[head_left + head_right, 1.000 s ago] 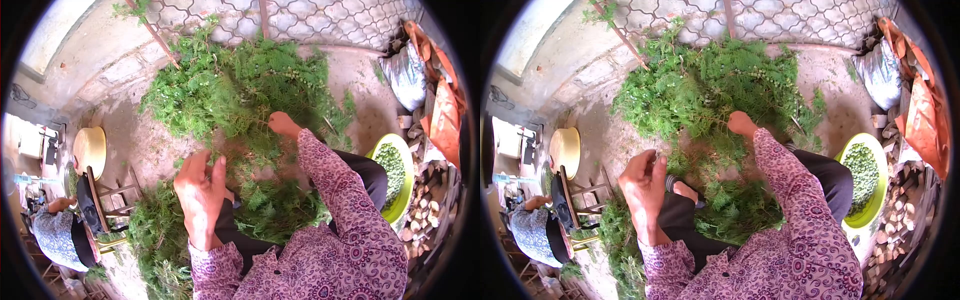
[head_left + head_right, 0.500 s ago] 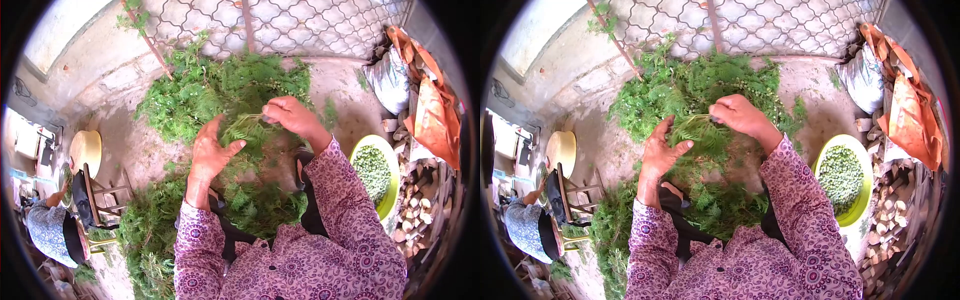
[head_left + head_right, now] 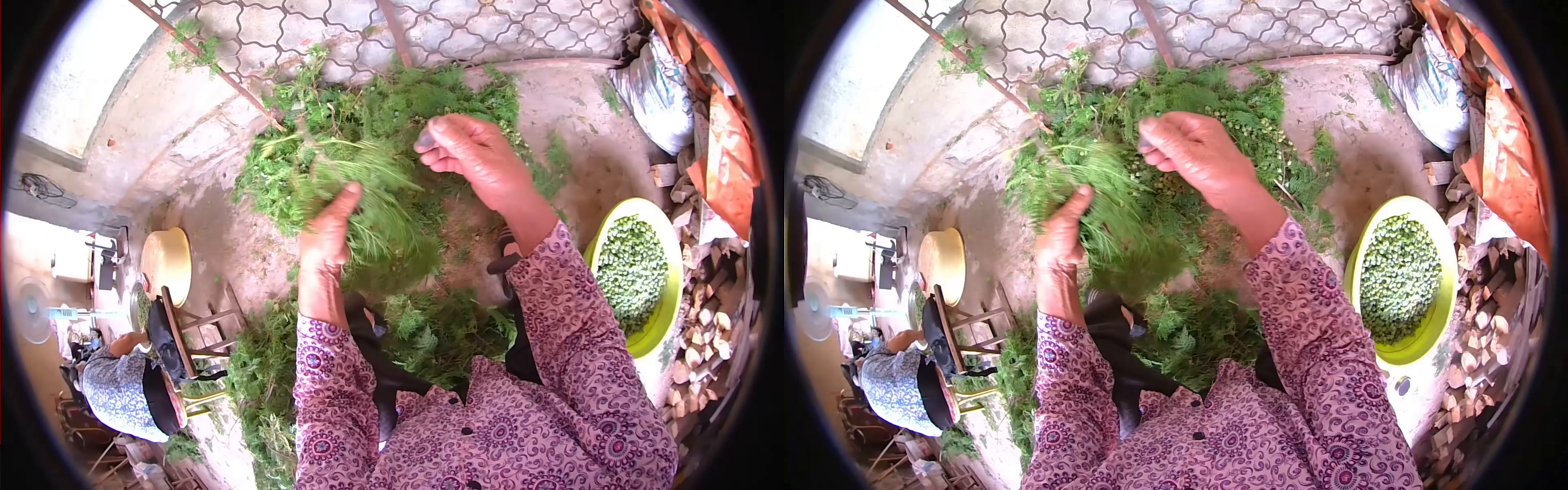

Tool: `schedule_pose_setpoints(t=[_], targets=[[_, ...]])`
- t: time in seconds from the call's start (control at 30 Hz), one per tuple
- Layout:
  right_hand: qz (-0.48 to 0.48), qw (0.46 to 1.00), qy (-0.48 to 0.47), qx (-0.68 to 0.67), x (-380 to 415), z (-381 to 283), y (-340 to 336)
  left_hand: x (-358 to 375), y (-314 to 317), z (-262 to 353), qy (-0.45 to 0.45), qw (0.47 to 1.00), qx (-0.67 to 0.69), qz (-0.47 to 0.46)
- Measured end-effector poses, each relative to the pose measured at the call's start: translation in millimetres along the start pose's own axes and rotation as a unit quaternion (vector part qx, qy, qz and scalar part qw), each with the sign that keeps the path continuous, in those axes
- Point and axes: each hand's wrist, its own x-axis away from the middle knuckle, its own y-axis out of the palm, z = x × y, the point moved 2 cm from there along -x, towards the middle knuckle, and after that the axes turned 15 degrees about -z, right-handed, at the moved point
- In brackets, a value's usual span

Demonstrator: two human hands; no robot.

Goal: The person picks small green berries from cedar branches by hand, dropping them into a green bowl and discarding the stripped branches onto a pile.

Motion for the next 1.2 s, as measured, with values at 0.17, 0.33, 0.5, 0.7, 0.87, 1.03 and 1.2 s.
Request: schedule_pose_setpoints(t=[0.17,0.33,0.5,0.7,0.87,1.03,1.2], targets=[[0.07,0.995,0.032,-0.067,16,-1,-24,-23,-48,-14,0.019,0.969,0.24,0.048],[0.075,0.994,0.036,-0.071,23,-2,-25,-21,-60,-13,0.039,0.931,0.36,0.043],[-0.027,0.998,0.038,0.032,22,-4,2,-22,-69,-19,0.041,0.913,0.404,0.031],[-0.129,0.946,-0.01,0.298,27,10,45,-22,-80,-18,0.058,0.905,0.416,0.064],[-0.088,0.83,-0.092,0.544,29,20,66,-20,-79,-14,0.05,0.893,0.439,0.081],[-0.104,0.824,-0.075,0.552,26,25,70,-22,-78,-19,0.043,0.903,0.415,0.1],[-0.123,0.821,-0.063,0.554,28,22,75,-30,-84,-28,0.027,0.902,0.42,0.098]])
